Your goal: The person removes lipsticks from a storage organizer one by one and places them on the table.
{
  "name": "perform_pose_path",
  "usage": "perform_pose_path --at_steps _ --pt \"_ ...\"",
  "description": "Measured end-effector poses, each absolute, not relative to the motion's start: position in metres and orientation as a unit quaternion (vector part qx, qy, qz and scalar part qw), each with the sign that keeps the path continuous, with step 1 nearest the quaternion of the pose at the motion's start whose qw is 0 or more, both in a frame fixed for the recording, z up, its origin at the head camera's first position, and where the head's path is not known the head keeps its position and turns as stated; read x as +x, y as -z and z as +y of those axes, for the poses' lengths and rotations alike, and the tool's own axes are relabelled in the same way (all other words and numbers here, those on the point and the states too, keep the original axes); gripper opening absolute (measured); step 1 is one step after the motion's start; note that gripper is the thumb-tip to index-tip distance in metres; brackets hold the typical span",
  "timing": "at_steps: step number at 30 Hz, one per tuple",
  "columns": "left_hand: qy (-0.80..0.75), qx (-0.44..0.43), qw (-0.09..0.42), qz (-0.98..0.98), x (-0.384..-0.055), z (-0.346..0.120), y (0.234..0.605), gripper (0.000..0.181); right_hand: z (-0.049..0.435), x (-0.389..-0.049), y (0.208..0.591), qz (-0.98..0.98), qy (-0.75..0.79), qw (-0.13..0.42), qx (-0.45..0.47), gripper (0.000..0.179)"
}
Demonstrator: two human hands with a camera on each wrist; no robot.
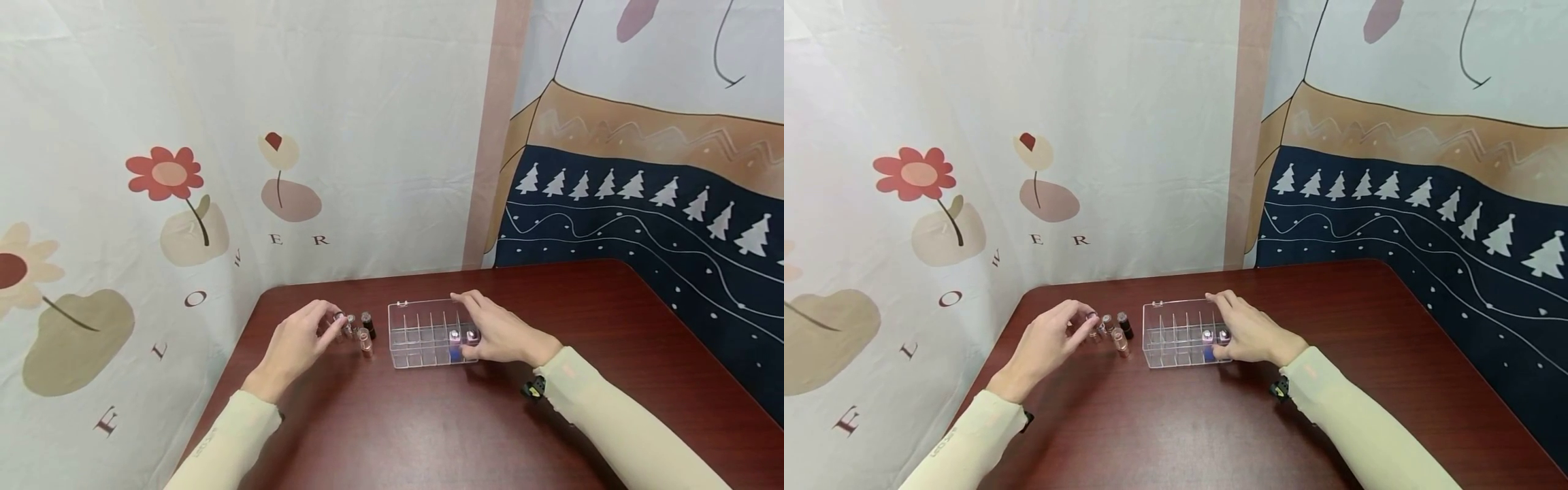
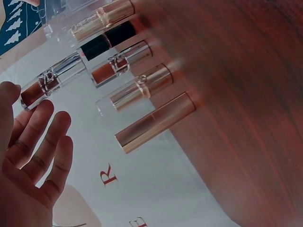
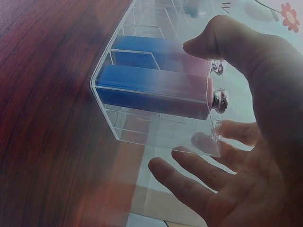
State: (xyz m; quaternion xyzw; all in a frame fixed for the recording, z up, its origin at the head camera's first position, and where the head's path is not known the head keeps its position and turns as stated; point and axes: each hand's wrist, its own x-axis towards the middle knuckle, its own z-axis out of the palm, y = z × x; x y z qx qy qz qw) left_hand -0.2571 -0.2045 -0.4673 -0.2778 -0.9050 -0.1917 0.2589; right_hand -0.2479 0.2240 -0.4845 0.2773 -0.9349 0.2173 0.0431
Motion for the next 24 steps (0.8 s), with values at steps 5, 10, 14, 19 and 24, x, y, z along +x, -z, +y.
perform_pose_path --at_steps 5,10,14,19,24 --pt "0.178 -0.274 0.233 -0.916 -0.260 -0.205 0.474 0.011 0.224 -0.248 0.484 -0.936 -0.219 0.037 0.273 0.104" --pt "0.174 -0.268 0.202 -0.926 -0.262 -0.204 0.481 0.012 0.223 -0.249 0.485 -0.936 -0.215 0.043 0.274 0.103" --pt "0.169 -0.266 0.190 -0.930 -0.264 -0.203 0.486 0.011 0.223 -0.248 0.485 -0.936 -0.217 0.043 0.275 0.103" --pt "0.161 -0.262 0.177 -0.935 -0.265 -0.203 0.489 0.009 0.224 -0.249 0.485 -0.935 -0.220 0.037 0.274 0.104" --pt "0.146 -0.260 0.169 -0.939 -0.267 -0.203 0.492 0.010 0.223 -0.249 0.484 -0.935 -0.226 0.032 0.271 0.104"
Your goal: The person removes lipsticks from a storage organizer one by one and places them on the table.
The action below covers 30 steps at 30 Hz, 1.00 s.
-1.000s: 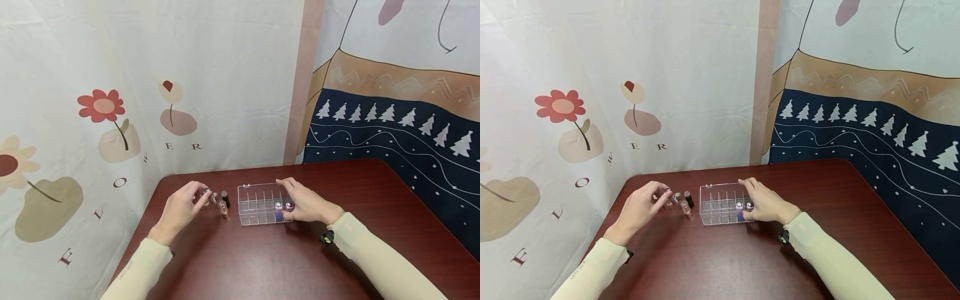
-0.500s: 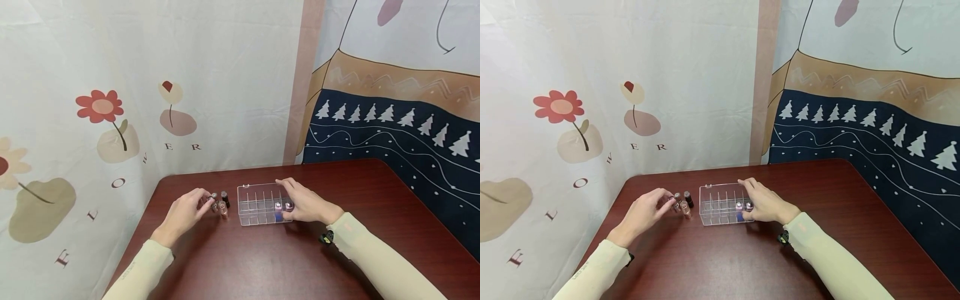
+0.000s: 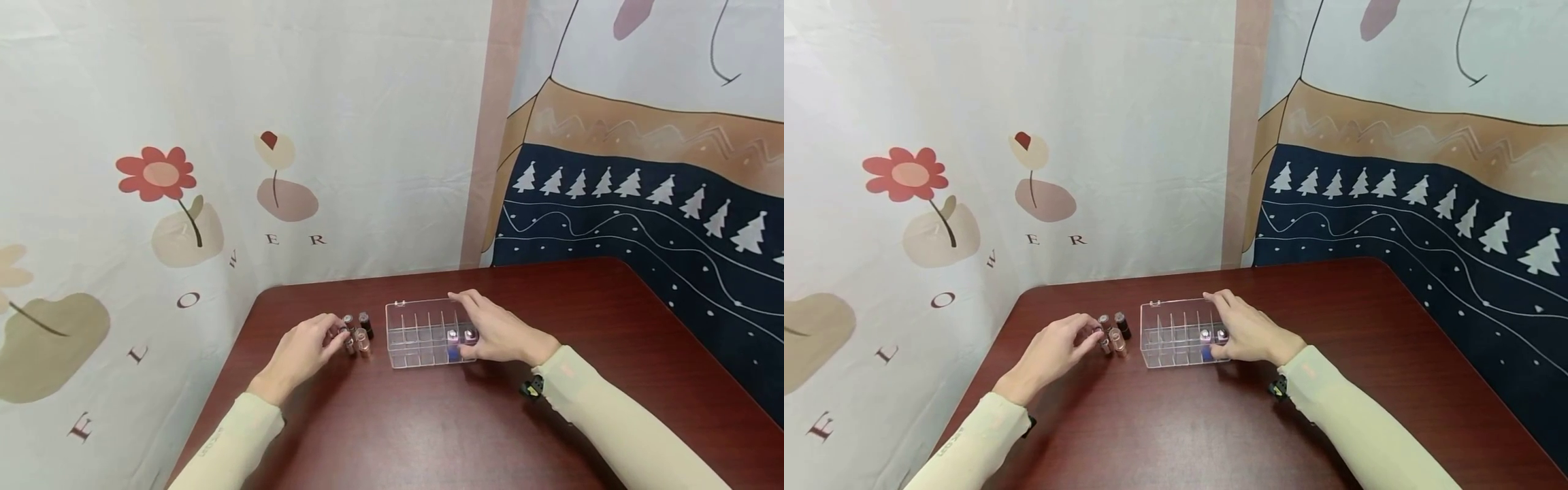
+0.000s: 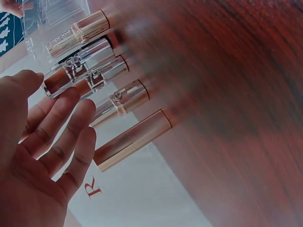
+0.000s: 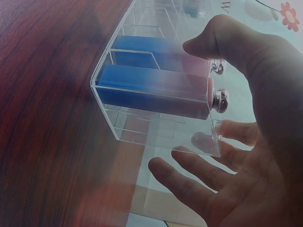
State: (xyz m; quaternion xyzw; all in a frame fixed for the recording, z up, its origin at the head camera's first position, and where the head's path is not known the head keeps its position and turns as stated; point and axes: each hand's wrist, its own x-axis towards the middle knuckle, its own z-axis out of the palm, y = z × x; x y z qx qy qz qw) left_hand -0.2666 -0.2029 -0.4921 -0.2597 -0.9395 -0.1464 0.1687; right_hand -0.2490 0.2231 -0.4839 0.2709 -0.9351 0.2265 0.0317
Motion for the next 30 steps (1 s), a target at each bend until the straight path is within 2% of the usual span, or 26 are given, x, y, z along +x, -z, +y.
perform_pose_path --at_steps 9,30 --pt "0.140 -0.256 0.154 -0.944 -0.2669 -0.2026 0.4947 0.010 0.2220 -0.2492 0.4842 -0.935 -0.223 0.035 0.274 0.104" --pt "0.137 -0.250 0.154 -0.946 -0.2678 -0.2011 0.4943 0.012 0.2229 -0.2481 0.4826 -0.936 -0.230 0.025 0.266 0.106"
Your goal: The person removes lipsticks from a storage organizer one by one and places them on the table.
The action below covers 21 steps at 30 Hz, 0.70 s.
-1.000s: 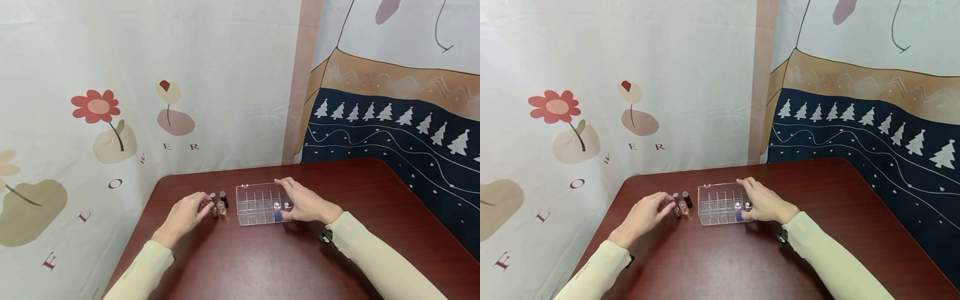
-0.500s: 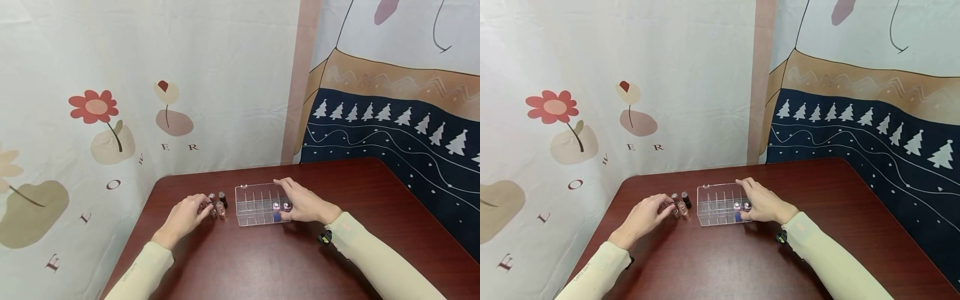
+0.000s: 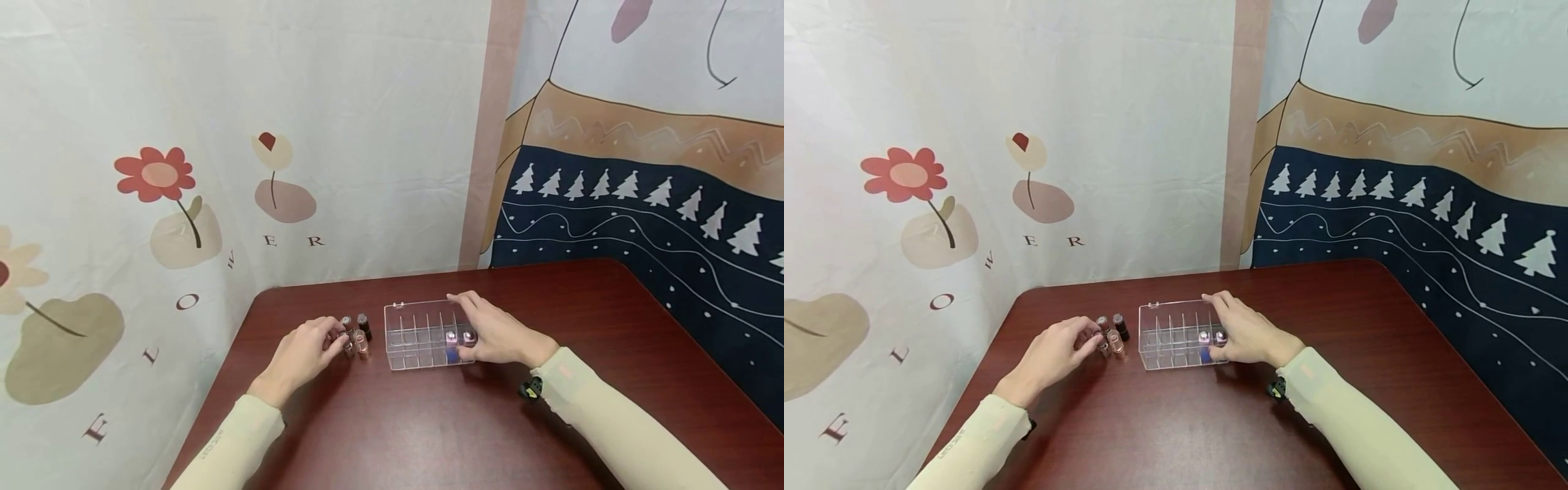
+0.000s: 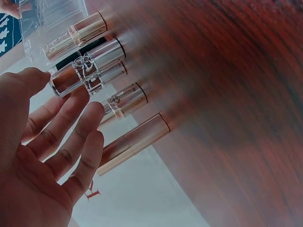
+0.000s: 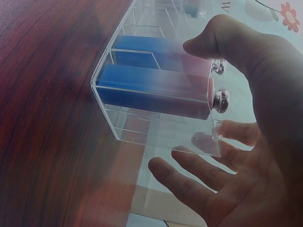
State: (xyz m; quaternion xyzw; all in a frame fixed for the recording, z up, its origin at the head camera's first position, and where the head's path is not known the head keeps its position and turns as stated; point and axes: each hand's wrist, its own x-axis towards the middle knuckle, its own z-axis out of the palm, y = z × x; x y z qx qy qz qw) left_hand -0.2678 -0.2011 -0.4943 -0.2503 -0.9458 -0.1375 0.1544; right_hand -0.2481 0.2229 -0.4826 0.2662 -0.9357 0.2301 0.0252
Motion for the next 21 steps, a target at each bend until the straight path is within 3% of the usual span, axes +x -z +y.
perform_pose_path --at_steps 11,21 --pt "0.159 -0.243 0.156 -0.944 -0.2686 -0.2032 0.4913 0.009 0.2232 -0.2484 0.4835 -0.938 -0.225 0.026 0.264 0.107" --pt "0.155 -0.258 0.202 -0.932 -0.2681 -0.1995 0.4854 0.010 0.2229 -0.2482 0.4834 -0.938 -0.224 0.025 0.263 0.107"
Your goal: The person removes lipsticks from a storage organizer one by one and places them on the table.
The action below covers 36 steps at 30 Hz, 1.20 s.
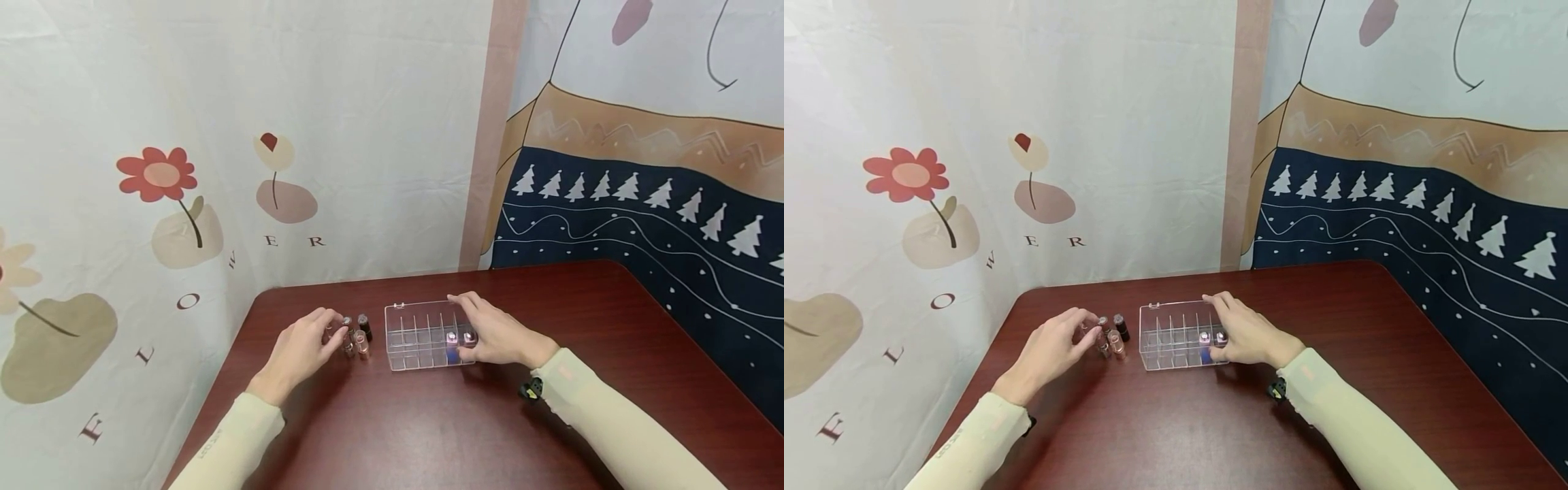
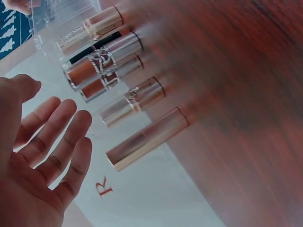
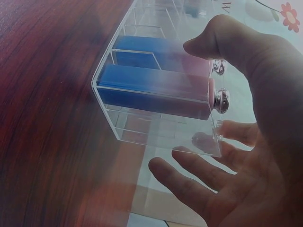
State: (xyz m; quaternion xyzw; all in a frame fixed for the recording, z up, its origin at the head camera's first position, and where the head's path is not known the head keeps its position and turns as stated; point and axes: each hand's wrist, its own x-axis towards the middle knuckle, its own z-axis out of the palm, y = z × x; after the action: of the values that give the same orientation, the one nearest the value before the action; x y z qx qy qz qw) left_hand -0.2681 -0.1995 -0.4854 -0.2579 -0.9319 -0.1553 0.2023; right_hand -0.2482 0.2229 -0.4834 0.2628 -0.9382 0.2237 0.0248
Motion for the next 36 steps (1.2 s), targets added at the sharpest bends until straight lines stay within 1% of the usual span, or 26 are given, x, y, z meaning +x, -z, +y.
perform_pose_path --at_steps 7,11,15,28,36 --pt "0.155 -0.297 0.269 -0.903 -0.264 -0.187 0.477 0.014 0.221 -0.249 0.483 -0.937 -0.221 0.032 0.270 0.107" --pt "0.167 -0.329 0.288 -0.884 -0.265 -0.176 0.473 0.015 0.221 -0.249 0.483 -0.938 -0.215 0.036 0.270 0.108" --pt "0.171 -0.345 0.291 -0.876 -0.264 -0.164 0.471 0.017 0.220 -0.248 0.482 -0.939 -0.213 0.035 0.267 0.108" --pt "0.165 -0.395 0.277 -0.860 -0.260 -0.119 0.473 0.025 0.223 -0.247 0.484 -0.940 -0.201 0.028 0.273 0.109" --pt "0.156 -0.419 0.255 -0.857 -0.259 -0.090 0.474 0.027 0.225 -0.249 0.481 -0.939 -0.199 0.025 0.280 0.112"
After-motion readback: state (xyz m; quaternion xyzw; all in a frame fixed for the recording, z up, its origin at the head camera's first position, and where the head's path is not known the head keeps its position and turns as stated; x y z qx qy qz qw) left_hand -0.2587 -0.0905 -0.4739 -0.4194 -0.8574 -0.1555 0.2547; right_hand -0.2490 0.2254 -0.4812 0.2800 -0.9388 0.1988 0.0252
